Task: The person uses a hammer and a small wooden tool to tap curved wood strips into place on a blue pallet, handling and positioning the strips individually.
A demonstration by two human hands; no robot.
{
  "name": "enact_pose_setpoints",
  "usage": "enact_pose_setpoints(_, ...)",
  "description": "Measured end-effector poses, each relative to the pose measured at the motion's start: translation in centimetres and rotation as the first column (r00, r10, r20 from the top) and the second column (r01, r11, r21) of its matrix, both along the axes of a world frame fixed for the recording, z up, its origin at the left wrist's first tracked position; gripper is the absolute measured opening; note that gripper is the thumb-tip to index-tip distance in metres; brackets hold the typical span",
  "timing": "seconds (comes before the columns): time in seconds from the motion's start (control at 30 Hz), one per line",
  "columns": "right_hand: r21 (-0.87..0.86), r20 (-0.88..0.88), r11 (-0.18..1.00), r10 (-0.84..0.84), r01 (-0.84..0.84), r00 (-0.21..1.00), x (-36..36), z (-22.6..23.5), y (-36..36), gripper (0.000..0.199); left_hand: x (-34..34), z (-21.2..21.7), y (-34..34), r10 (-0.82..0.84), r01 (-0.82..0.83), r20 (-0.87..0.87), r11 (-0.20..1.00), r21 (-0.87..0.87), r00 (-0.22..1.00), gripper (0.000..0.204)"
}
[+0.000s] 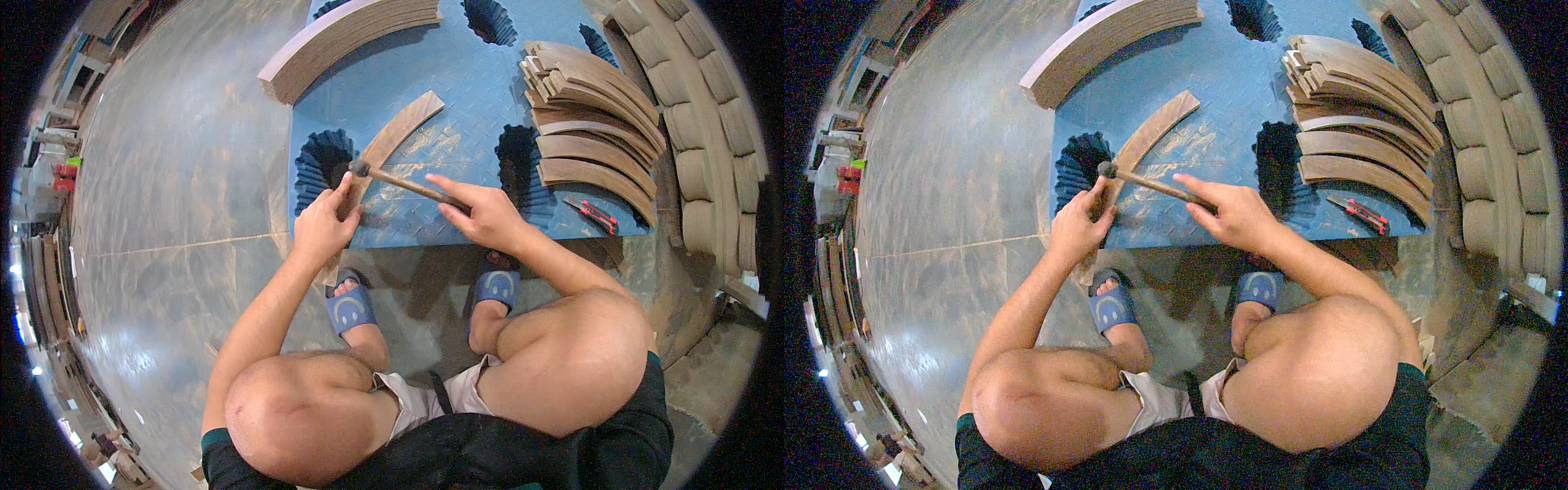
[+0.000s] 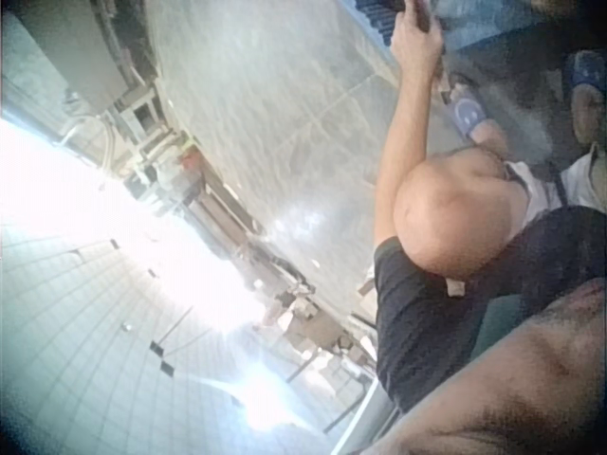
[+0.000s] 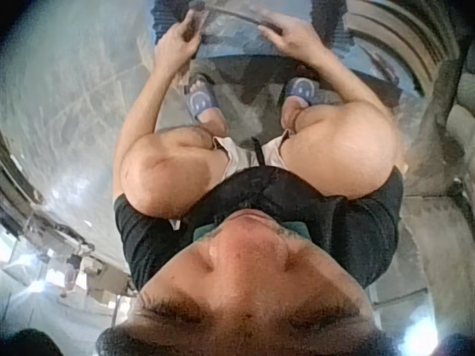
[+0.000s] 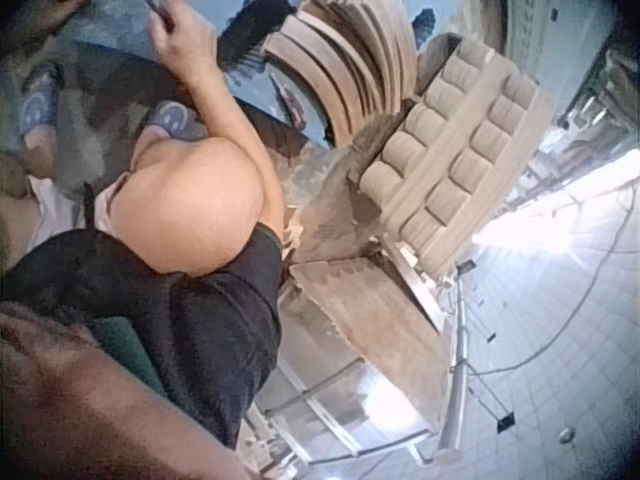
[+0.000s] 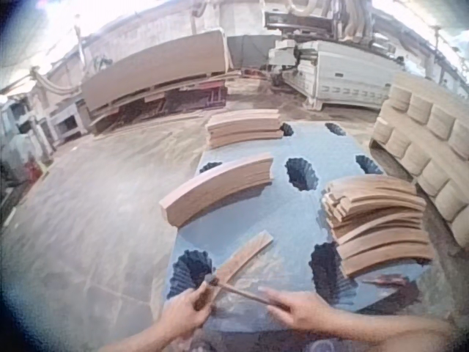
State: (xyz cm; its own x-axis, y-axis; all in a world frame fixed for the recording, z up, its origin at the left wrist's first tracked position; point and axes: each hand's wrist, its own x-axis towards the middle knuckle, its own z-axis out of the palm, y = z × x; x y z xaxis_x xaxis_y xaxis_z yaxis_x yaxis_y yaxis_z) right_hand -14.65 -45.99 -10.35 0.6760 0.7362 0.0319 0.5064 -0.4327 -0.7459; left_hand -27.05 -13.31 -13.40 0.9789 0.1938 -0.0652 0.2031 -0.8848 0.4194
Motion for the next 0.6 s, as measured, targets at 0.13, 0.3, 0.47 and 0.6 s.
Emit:
enact_pose_setpoints(0.13, -0.066, 0.26, 0.997, 0.053, -0.037, 0.964, -0.1, -0.8, -1.1, 0.057, 0.7, -1.3, -0.6, -0.024, 0.024, -0.016, 1.0, -0.019, 1.0, 0.071)
enact_pose_setpoints(0.3, -0.128, 0.275, 0.986, 0.134, -0.102, 0.952, 0.2, -1.8, 0.1, 0.055, -0.1, 0.2, 0.0, 0.005, -0.005, -0.038, 1.0, 0.008, 0.999, 0.074)
enact_pose_setpoints(0.47, -0.104, 0.398, 0.977, -0.13, 0.185, 0.908, 3.4, -2.6, -3.5, 0.052, -0.2, 0.3, -0.1, -0.037, 0.037, -0.005, 0.999, -0.013, 0.999, 0.074)
enact_pose_setpoints(0.6, 0.05, 0.242, 0.846, -0.526, 0.531, 0.815, 9.7, -3.3, -9.4, 0.052, 0.1, 0.3, -0.3, -0.033, 0.033, -0.01, 0.999, 0.008, 0.999, 0.073)
